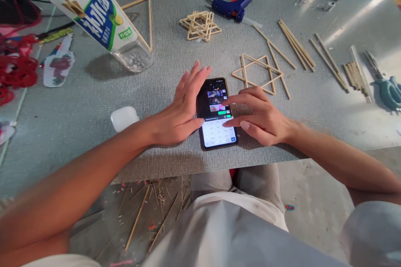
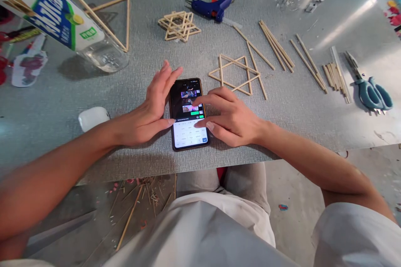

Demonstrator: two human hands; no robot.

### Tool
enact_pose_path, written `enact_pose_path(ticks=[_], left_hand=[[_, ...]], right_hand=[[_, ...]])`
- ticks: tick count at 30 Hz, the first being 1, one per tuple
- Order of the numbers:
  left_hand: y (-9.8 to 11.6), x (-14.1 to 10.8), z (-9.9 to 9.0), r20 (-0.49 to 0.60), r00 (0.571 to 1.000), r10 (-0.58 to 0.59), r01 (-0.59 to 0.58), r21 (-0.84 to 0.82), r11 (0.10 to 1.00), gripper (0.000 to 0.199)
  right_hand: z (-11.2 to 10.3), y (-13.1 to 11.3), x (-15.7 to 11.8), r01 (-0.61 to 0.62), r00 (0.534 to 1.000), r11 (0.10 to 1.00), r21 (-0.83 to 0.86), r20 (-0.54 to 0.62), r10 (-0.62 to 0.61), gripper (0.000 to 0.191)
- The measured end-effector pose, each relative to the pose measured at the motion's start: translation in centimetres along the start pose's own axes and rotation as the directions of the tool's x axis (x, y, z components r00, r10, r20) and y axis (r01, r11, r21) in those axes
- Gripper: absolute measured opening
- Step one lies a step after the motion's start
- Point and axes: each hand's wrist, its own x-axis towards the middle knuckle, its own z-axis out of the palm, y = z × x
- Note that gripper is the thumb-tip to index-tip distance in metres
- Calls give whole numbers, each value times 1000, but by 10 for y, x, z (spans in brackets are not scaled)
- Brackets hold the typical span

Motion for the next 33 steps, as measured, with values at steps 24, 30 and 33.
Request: enact_pose_path(ticks=[24, 30, 33], left_hand=[[7, 2, -8, 51, 999, 8, -7, -32, 999, 101], [5, 1, -8, 43, 999, 12, -10, -35, 999, 94], [3, 1, -5, 9, 1000, -7, 7, -60, 998, 96]], right_hand=[[2, 4, -3, -122, 986, 992, -13, -119, 120, 49], [1, 3, -4, -125, 984, 992, -11, -127, 123, 51], [0, 3, -4, -143, 978, 990, -10, -152, 140, 51]])
